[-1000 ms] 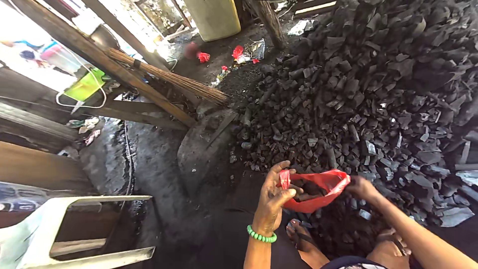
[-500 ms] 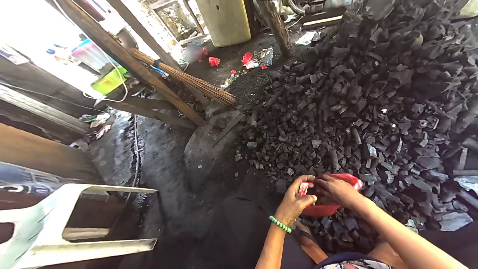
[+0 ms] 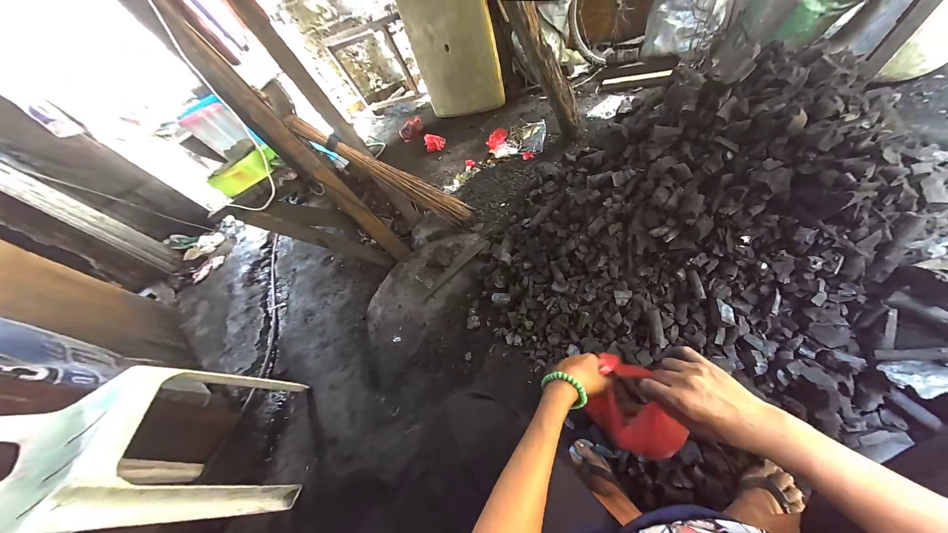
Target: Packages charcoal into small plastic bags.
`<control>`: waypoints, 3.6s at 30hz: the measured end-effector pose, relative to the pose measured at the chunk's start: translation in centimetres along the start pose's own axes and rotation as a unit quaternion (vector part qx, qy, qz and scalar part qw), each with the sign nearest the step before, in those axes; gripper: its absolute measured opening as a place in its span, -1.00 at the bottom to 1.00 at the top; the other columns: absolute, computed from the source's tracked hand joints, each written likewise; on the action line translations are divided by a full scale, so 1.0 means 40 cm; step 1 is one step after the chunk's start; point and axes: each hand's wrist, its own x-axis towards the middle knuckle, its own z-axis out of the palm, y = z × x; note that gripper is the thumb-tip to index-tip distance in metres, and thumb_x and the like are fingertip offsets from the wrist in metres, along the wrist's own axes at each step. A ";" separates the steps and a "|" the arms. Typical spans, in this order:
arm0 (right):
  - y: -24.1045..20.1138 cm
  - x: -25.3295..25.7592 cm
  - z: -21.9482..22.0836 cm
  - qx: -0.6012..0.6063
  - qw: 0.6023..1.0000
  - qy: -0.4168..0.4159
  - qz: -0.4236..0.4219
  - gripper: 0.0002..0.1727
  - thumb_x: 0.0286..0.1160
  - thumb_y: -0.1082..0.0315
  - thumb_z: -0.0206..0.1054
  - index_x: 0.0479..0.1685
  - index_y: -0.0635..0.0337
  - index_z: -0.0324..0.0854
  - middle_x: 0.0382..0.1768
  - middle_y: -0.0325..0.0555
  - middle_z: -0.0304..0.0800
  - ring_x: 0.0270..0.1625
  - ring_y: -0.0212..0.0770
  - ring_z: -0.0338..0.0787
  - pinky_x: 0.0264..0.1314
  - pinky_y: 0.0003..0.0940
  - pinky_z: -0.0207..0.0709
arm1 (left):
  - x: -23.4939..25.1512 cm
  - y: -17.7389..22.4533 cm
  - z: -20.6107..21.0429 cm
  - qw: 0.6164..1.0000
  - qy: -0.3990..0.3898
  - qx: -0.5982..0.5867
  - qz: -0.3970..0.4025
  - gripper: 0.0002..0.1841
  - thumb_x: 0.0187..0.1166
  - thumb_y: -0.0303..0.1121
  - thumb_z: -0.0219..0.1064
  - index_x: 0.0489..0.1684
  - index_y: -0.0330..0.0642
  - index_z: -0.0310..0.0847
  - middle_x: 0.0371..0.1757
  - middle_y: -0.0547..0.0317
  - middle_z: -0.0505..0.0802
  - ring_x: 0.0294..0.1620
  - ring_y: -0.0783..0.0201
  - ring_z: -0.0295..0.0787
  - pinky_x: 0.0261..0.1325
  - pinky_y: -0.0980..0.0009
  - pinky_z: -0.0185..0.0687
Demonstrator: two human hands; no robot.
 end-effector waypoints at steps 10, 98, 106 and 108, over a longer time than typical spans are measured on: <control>0.089 0.107 -0.195 -0.060 0.980 0.115 0.152 -0.72 0.11 0.49 0.63 -0.19 0.32 0.71 -0.40 0.11 0.81 -0.27 0.18 0.87 -0.14 0.16 0.68 | -0.026 0.012 0.054 0.763 -0.072 -0.597 0.237 -0.83 0.78 -0.47 -0.02 0.01 -0.19 0.51 -0.67 0.41 0.46 -0.83 0.61 0.19 -0.75 0.73 0.19; -0.118 -0.141 -0.030 0.235 0.894 0.291 0.246 -0.76 0.64 0.12 0.34 -0.24 0.05 0.79 0.22 -0.06 0.65 0.18 -0.50 0.70 0.22 -0.66 0.61 | -0.115 0.109 0.129 0.844 0.119 -0.420 0.312 -0.86 0.61 -0.42 0.32 -0.35 -0.21 0.75 -0.51 0.44 0.73 -0.61 0.68 0.48 -0.49 0.71 0.40; -0.086 -0.162 -0.018 0.263 0.899 0.242 0.252 -0.69 0.73 0.19 0.22 -0.10 0.23 0.78 -0.09 -0.11 0.88 0.05 -0.43 0.82 0.21 -0.57 0.64 | -0.108 0.110 0.183 0.858 0.348 -0.140 0.351 -0.73 0.58 -0.24 0.39 -0.13 -0.32 0.83 -0.19 -0.02 0.90 -0.16 0.18 0.87 0.01 0.28 0.76; -0.075 -0.167 -0.030 0.269 0.900 0.223 0.259 -0.70 0.73 0.19 0.21 -0.12 0.20 0.78 0.01 -0.14 0.87 0.11 -0.45 0.81 0.24 -0.59 0.65 | -0.094 0.116 0.205 0.840 0.374 -0.119 0.373 -0.74 0.58 -0.26 0.38 -0.20 -0.32 0.84 -0.23 -0.04 0.87 -0.18 0.15 0.87 -0.03 0.28 0.78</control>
